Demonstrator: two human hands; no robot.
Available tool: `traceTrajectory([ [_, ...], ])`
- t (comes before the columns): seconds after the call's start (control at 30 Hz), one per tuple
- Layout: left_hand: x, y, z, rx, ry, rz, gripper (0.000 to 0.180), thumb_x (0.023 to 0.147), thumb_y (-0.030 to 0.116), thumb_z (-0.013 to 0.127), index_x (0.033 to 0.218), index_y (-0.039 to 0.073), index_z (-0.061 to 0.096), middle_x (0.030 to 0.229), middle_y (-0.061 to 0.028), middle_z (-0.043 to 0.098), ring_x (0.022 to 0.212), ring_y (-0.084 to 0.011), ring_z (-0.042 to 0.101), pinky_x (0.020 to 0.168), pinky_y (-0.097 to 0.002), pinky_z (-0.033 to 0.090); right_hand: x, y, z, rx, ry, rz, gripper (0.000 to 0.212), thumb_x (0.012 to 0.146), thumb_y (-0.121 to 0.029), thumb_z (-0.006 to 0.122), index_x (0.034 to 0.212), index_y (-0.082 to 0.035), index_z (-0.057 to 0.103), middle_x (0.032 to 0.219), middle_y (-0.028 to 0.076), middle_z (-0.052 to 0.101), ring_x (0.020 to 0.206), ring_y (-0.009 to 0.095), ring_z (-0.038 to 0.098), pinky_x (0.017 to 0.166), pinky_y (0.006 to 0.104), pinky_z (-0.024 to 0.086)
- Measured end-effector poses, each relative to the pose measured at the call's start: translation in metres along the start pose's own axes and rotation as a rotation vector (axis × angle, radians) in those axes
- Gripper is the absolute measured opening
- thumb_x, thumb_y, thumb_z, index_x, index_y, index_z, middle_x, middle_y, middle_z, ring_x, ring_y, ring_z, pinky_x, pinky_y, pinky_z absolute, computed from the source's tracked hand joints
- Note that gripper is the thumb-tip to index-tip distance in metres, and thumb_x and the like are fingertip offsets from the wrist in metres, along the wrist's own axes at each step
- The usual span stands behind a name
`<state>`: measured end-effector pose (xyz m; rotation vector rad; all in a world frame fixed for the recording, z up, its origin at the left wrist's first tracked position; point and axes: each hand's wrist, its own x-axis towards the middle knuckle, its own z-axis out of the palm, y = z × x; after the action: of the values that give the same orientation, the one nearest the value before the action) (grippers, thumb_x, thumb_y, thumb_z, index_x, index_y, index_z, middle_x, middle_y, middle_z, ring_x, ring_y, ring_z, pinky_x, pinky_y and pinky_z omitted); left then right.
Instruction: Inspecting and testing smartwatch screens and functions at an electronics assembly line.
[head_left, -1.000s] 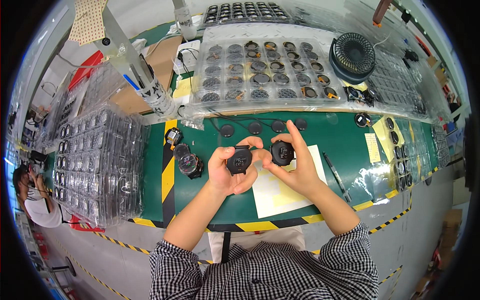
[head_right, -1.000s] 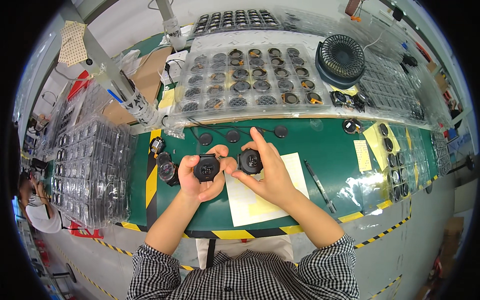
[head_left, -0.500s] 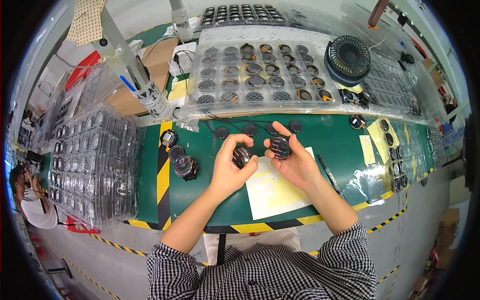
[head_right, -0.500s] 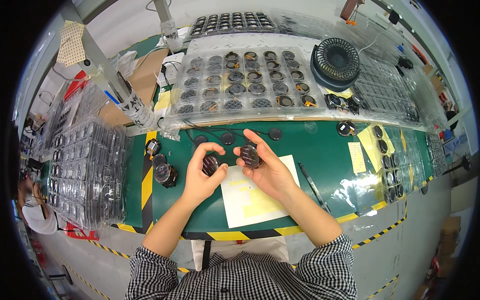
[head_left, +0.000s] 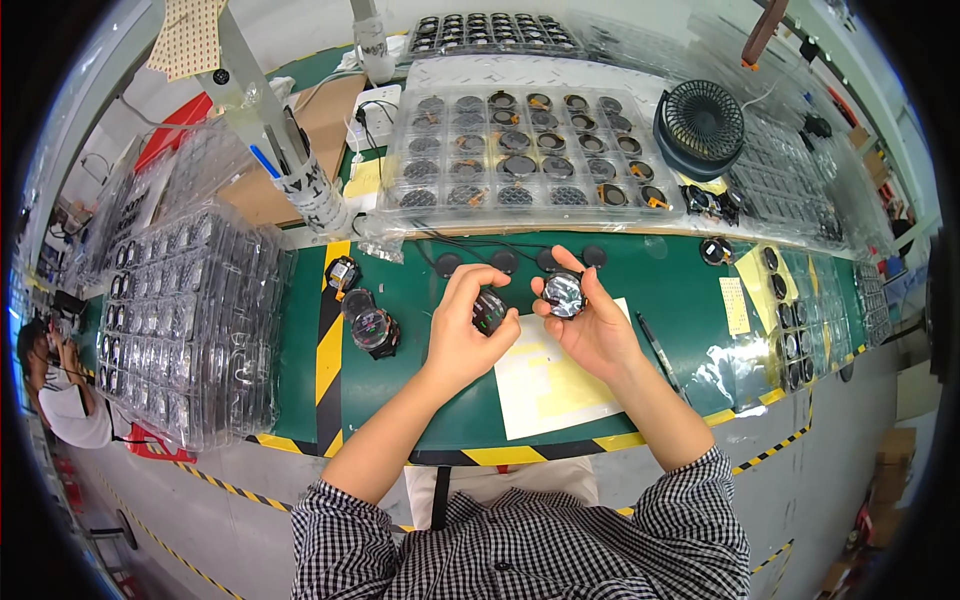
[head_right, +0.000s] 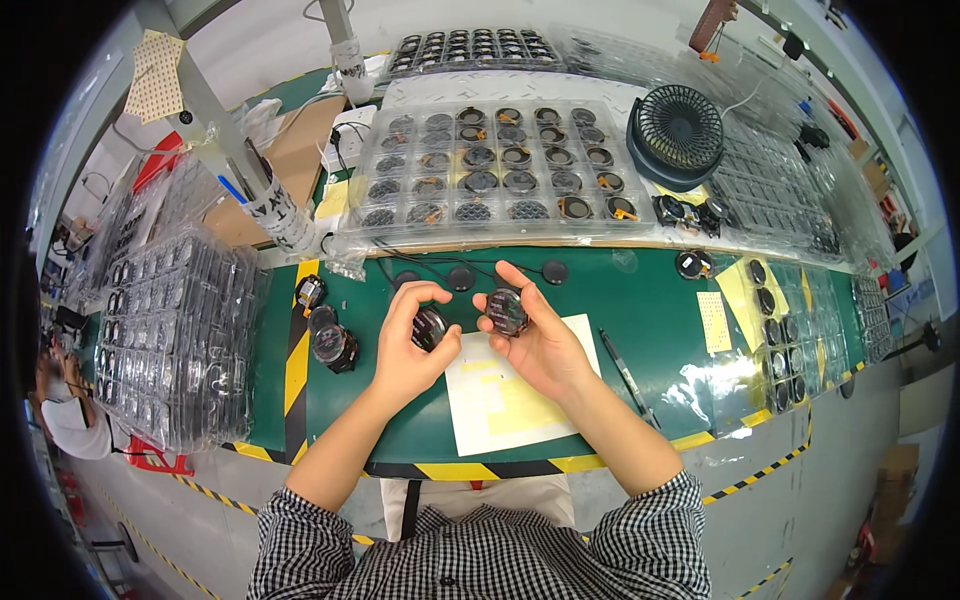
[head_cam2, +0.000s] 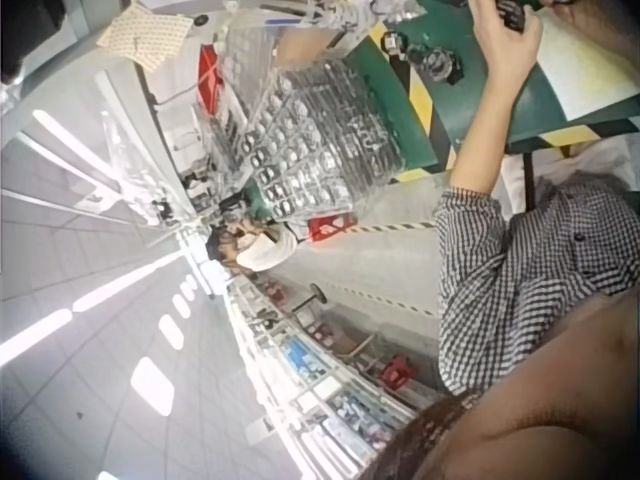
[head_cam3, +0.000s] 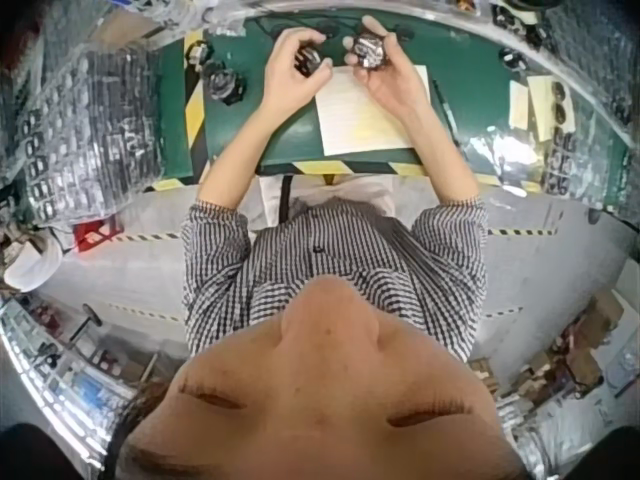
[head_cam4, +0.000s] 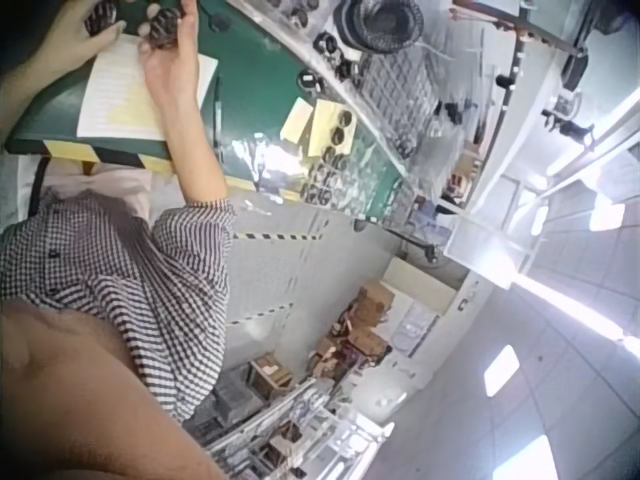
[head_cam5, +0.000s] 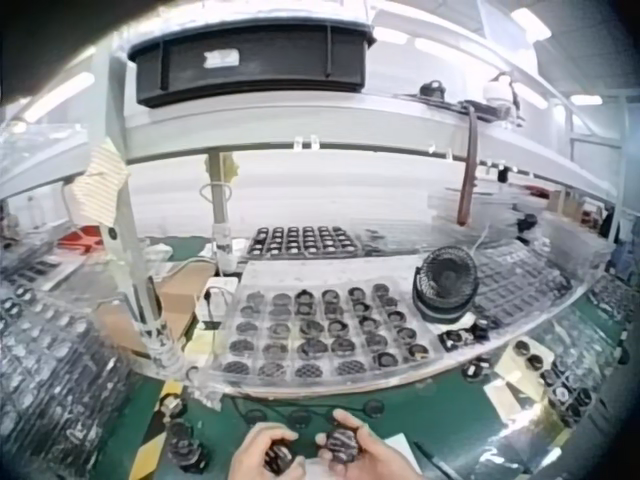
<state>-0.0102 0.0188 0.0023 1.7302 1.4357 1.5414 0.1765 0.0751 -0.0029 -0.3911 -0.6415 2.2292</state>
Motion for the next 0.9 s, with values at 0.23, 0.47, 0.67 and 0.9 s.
traceTrajectory([
  [0.23, 0.001, 0.0, -0.001, -0.013, 0.008, 0.008, 0.035, 0.071, 0.001, 0.069, 0.103, 0.004, 0.055, 0.104, -0.0103, 0.055, 0.095, -0.0231, 0.056, 0.083, -0.0308, 0.044, 0.0, 0.0, 0.002, 0.004, 0.013, 0.008, 0.052, 0.1, -0.043, 0.048, 0.144, -0.016, 0.038, 0.119, 0.013, 0.058, 0.094, 0.021, 0.058, 0.073, 0.0282, 0.048],
  [0.47, 0.0, -0.002, -0.001, -0.027, 0.016, 0.013, 0.034, 0.072, 0.001, 0.068, 0.103, 0.003, 0.055, 0.103, -0.0099, 0.055, 0.094, -0.0224, 0.055, 0.083, -0.0304, 0.043, 0.0, 0.0, 0.002, 0.011, 0.026, 0.018, 0.051, 0.1, -0.044, 0.047, 0.143, -0.017, 0.04, 0.118, 0.013, 0.059, 0.094, 0.021, 0.058, 0.073, 0.028, 0.049],
  [0.67, 0.0, -0.004, -0.001, -0.061, 0.004, -0.034, 0.033, 0.072, 0.0, 0.068, 0.102, 0.003, 0.055, 0.102, -0.0088, 0.056, 0.095, -0.0208, 0.054, 0.085, -0.03, 0.042, 0.001, 0.0, 0.002, 0.013, 0.036, 0.034, 0.05, 0.1, -0.044, 0.047, 0.142, -0.017, 0.041, 0.118, 0.013, 0.059, 0.093, 0.021, 0.059, 0.073, 0.028, 0.049],
  [0.9, -0.001, -0.013, 0.003, -0.314, 0.005, -0.267, 0.026, 0.083, 0.001, 0.069, 0.105, 0.004, 0.055, 0.092, -0.002, 0.058, 0.063, -0.0059, 0.052, 0.053, -0.0197, 0.041, 0.002, -0.002, -0.001, -0.027, 0.121, 0.078, 0.049, 0.101, -0.047, 0.042, 0.139, -0.017, 0.043, 0.119, 0.014, 0.061, 0.094, 0.021, 0.063, 0.075, 0.0284, 0.052],
])
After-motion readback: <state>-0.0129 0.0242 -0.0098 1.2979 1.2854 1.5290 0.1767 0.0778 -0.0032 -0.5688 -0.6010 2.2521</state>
